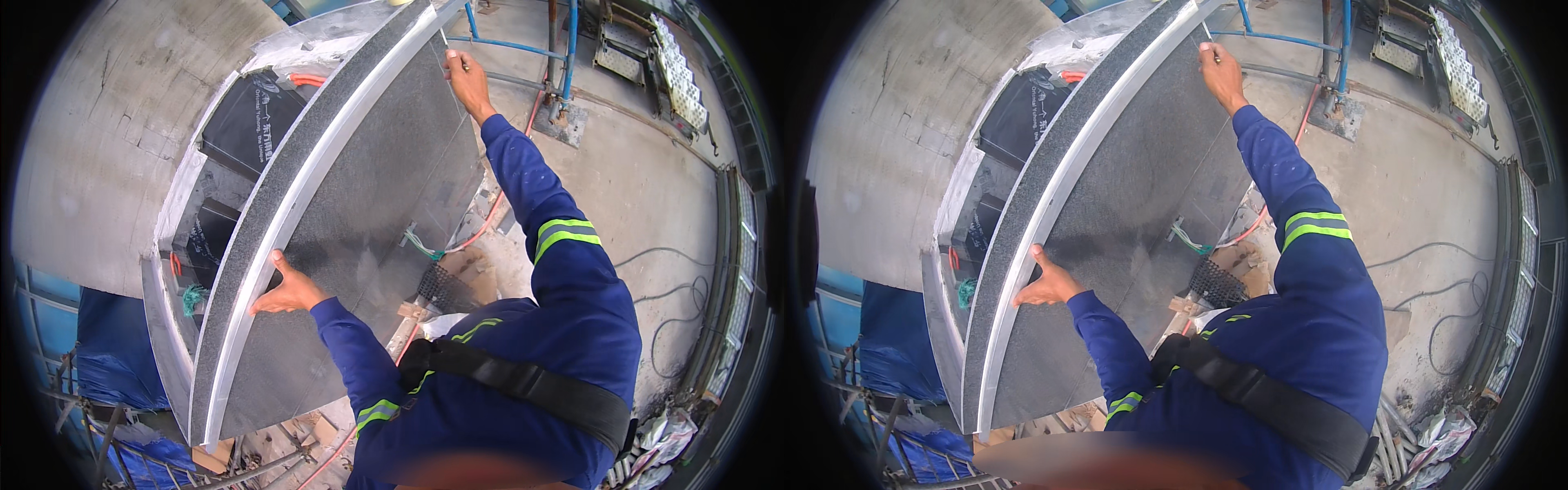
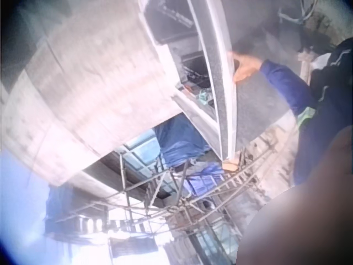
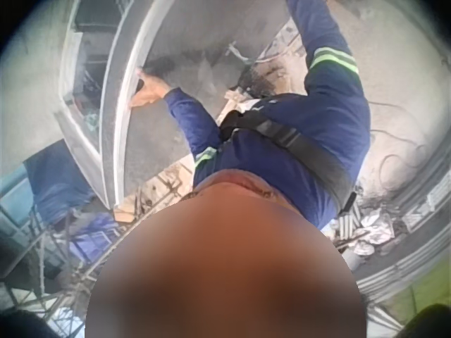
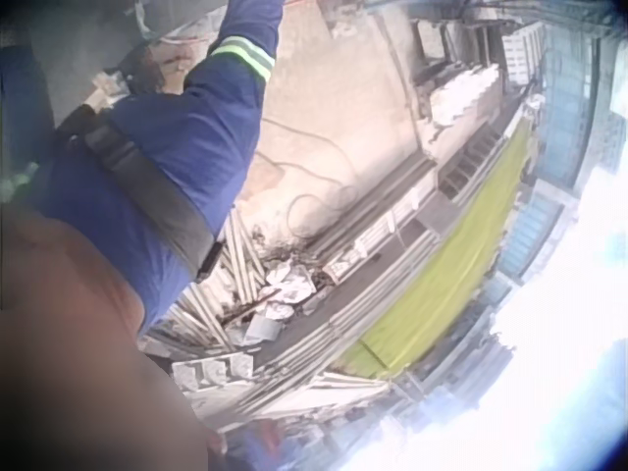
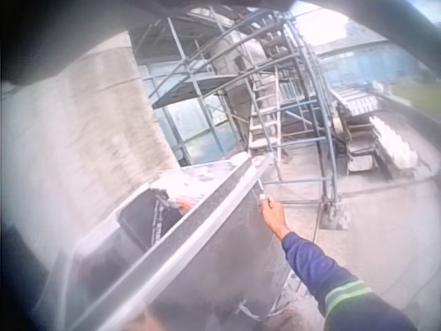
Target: The person positions a long metal trim strip along the curved edge of a dark stone or concrete structure, repeatedly aligning and pressing it into place. The person uses both hands to hold and adjust the trim along the curve.
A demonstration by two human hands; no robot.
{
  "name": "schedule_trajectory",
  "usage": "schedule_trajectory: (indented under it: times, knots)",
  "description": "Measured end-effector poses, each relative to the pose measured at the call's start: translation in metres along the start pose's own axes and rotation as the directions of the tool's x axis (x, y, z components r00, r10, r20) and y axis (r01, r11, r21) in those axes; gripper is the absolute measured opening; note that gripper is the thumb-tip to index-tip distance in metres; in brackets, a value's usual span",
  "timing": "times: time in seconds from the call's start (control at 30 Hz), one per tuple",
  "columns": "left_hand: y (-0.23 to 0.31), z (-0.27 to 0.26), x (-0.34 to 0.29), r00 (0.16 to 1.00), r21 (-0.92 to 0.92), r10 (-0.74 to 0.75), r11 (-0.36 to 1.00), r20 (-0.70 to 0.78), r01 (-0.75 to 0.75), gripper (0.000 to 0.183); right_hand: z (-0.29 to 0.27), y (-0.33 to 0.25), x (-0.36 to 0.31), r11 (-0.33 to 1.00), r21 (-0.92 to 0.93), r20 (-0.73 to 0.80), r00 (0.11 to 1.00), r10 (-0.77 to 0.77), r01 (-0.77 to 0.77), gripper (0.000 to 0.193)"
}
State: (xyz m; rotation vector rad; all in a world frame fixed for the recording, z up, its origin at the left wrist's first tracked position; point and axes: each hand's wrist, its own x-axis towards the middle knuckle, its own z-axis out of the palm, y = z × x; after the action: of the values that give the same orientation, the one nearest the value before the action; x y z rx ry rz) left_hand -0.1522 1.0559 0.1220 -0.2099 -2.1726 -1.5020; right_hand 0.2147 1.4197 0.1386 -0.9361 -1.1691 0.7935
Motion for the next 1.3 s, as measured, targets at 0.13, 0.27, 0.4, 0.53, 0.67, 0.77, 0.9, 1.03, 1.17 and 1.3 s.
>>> schedule_trajectory:
  times: [0.13,0.27,0.4,0.53,0.67,0.77,0.9,1.03,1.17,1.3]
  knots:
    - [-0.003,-0.001,0.002,1.000,-0.036,0.031,0.999,0.001,-0.031,0.161,0.001,-0.010,0.070,0.977,0.213,-0.078,0.997,0.001,0.016,0.049]
    - [-0.003,-0.006,0.002,1.000,-0.041,0.021,0.999,0.021,-0.020,0.162,0.005,0.006,0.124,0.992,0.119,-0.079,0.996,-0.031,0.040,0.050]
    - [-0.007,-0.003,0.004,0.998,-0.070,0.062,0.996,0.011,-0.061,0.163,0.012,0.041,0.169,0.993,-0.056,-0.163,0.980,-0.112,0.105,0.042]
    - [-0.017,0.002,0.008,0.996,0.002,0.084,0.996,-0.012,-0.084,0.163,0.015,0.067,0.196,0.977,-0.157,-0.215,0.961,-0.175,0.143,0.038]
    - [-0.024,0.002,0.013,0.992,-0.019,0.127,0.992,-0.008,-0.127,0.161,0.012,0.074,0.206,0.998,-0.029,-0.135,0.989,-0.062,0.058,0.037]
    - [-0.023,0.002,0.012,0.990,-0.068,0.143,0.987,0.000,-0.143,0.159,0.011,0.075,0.209,0.994,-0.065,-0.124,0.988,-0.090,0.082,0.038]
    - [-0.017,0.002,0.009,0.995,-0.055,0.100,0.993,-0.017,-0.101,0.157,0.012,0.077,0.211,0.994,-0.094,-0.111,0.992,-0.067,0.057,0.038]
    - [-0.011,-0.001,0.007,0.994,-0.132,0.106,0.986,0.001,-0.105,0.156,0.011,0.076,0.213,0.992,-0.103,-0.075,0.994,-0.084,0.076,0.038]
    - [-0.008,-0.002,0.005,0.997,-0.144,0.074,0.987,0.012,-0.071,0.155,0.008,0.066,0.207,0.968,-0.235,-0.038,0.995,-0.097,0.086,0.038]
    - [-0.008,-0.001,0.004,0.998,-0.152,0.057,0.987,0.007,-0.055,0.157,0.006,0.052,0.189,0.958,-0.253,0.024,0.991,-0.133,0.134,0.038]
